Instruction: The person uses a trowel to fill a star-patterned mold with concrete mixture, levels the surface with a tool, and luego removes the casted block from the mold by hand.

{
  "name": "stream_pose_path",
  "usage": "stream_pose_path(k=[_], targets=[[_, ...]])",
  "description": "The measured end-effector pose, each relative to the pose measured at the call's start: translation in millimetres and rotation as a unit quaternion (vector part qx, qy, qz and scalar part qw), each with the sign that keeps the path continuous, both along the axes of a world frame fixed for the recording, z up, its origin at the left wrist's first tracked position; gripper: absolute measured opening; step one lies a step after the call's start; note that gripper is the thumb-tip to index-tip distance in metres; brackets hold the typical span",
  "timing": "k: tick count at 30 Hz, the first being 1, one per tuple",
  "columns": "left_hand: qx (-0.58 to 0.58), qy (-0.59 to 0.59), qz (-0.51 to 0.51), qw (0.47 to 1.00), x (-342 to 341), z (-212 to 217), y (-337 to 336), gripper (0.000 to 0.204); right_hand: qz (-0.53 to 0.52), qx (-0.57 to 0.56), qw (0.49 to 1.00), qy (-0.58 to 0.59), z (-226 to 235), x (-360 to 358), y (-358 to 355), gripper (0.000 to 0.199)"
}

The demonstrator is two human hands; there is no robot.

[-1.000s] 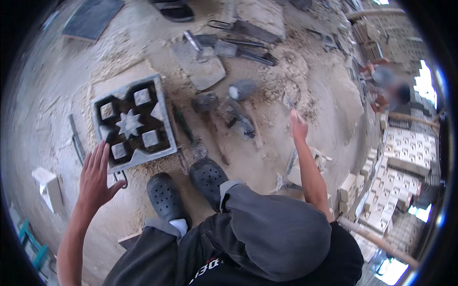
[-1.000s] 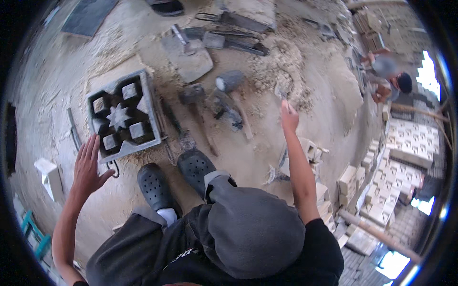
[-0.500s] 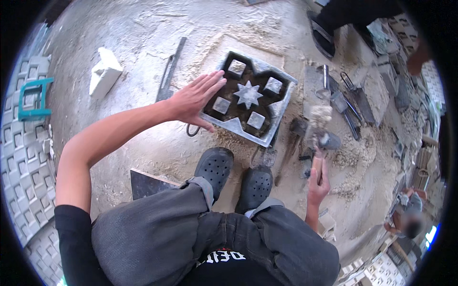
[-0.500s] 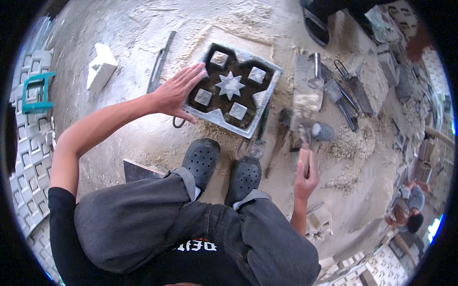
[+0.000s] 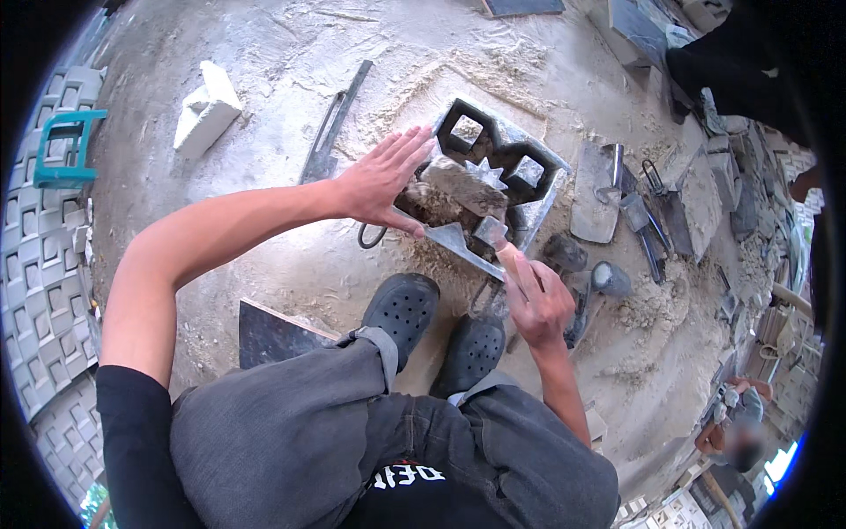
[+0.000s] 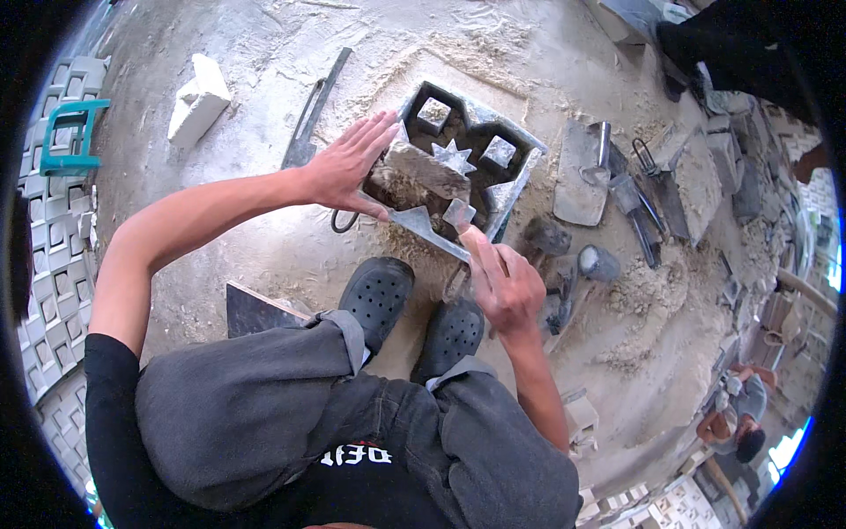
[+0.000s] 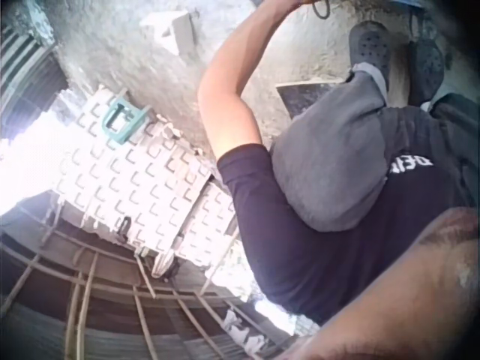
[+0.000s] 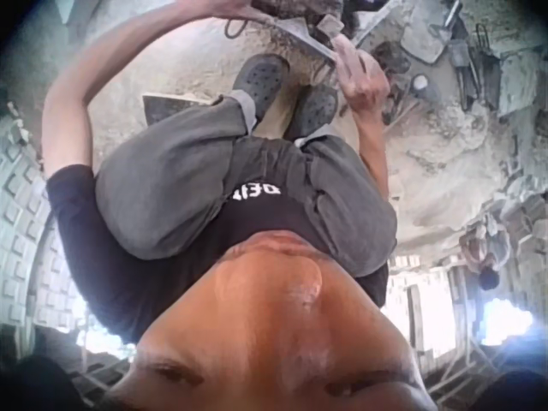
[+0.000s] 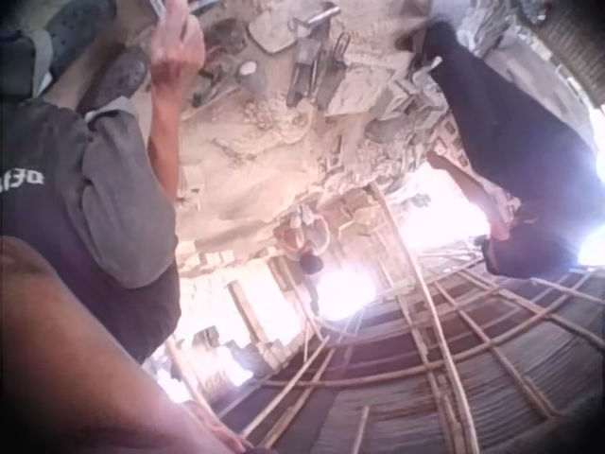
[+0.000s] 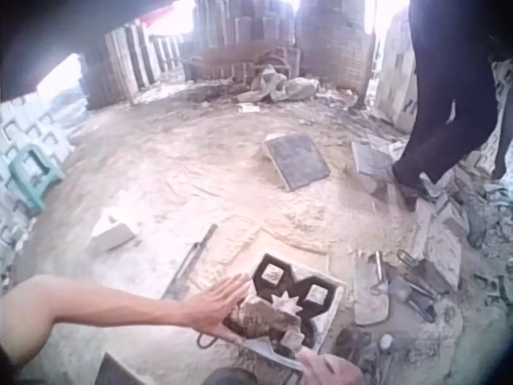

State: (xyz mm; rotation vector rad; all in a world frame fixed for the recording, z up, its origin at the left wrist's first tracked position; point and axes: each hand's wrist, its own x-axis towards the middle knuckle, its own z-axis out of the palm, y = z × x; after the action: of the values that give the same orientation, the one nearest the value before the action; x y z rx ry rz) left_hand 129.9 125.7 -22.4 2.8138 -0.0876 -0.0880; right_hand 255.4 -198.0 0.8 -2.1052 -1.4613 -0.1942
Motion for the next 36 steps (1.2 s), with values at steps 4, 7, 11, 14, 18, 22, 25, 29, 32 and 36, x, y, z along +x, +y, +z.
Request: stream_pose_path(k=[4, 7, 11, 14, 18, 22, 25, 29, 32, 36], targets=[[0.047, 0.008, -0.036, 0.998, -10.4, 2.1, -14.6, 0.122, -0.048, 0.026, 0.998, 0.015, 1.2, -10.2, -24.9, 0.046], [0.059, 0.021, -0.053, 0.997, -16.5, 7.0, -29.0, 0.111, -0.082, 0.015, 0.995, 0.056, -0.2, -23.4, -52.0, 0.047], [0.036, 0.028, -0.090, 0.995, -15.1, 10.8, -33.0, 0.096, -0.165, 0.010, 0.981, 0.097, -12.6, -40.7, -77.1, 0.047], [0.016, 0.042, -0.156, 0.987, -21.8, 9.8, -24.4, 0.089, -0.197, 0.030, 0.972, 0.120, -22.1, -50.4, -98.1, 0.048], [-0.072, 0.048, -0.195, 0.977, -15.0, 8.6, -16.8, 0.084, -0.281, 0.016, 0.949, 0.138, -30.2, -64.1, -138.5, 0.046], [-0.061, 0.010, -0.154, 0.986, 12.3, 15.9, -38.9, 0.091, -0.430, 0.080, 0.885, 0.162, -57.3, -79.9, -175.1, 0.046], [-0.009, 0.050, -0.185, 0.981, 25.5, 21.5, -50.7, 0.096, -0.541, 0.172, 0.760, 0.316, -75.4, -92.8, -200.1, 0.048], [0.019, 0.061, -0.199, 0.978, 30.2, 15.5, -65.6, 0.097, -0.672, 0.209, 0.599, 0.382, -99.5, -109.3, -228.5, 0.050], [0.046, 0.067, -0.204, 0.976, 15.7, 8.7, -60.4, 0.097, -0.705, 0.197, 0.563, 0.384, -121.9, -122.7, -247.5, 0.052], [0.055, 0.057, -0.187, 0.979, -8.1, 5.4, -48.1, 0.095, -0.745, 0.045, 0.590, 0.306, -154.3, -137.8, -289.4, 0.050]])
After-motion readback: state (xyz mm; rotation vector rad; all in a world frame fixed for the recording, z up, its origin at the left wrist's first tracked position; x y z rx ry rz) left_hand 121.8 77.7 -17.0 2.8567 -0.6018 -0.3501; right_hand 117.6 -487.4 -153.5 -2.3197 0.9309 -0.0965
